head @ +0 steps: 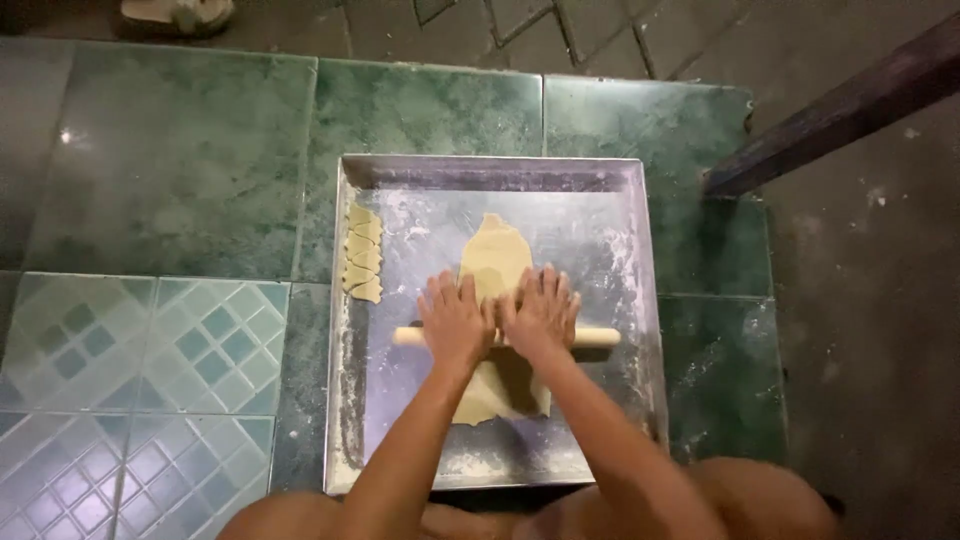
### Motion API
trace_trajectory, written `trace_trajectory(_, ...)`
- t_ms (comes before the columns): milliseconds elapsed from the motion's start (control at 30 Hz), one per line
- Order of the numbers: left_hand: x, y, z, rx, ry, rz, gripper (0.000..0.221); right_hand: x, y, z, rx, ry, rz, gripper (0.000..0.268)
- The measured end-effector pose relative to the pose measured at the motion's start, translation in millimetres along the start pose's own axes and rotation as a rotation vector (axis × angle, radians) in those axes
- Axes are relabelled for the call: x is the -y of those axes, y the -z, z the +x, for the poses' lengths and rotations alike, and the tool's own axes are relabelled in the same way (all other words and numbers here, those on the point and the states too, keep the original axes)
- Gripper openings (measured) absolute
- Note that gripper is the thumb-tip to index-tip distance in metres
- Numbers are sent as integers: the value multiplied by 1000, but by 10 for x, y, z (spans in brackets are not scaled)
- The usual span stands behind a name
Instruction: Rolling out dough on a metal tray and cutting it into small diamond shapes using a wheel cutter.
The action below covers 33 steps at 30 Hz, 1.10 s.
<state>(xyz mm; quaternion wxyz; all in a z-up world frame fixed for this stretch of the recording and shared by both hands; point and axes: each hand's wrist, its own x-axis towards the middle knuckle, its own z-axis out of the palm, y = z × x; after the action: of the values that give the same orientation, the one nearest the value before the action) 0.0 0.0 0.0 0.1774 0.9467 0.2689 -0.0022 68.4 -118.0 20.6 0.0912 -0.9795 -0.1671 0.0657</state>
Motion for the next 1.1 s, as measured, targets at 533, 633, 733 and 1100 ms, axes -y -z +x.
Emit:
trace_trajectory(533,37,941,-734,228,-77,54,71,-151,441,-500,-101,17,20,56)
trace_trajectory(633,108,704,-868,170,-191,117,66,-168,338,-836,-63,150,-84,56)
trace_trajectory(733,152,446,-796,47,-249,140,63,-135,290,-920,22,171,-85,59)
trace_trajectory(1100,121,124,156,164,-172,151,65,-154,-281,23,37,99,-71,61)
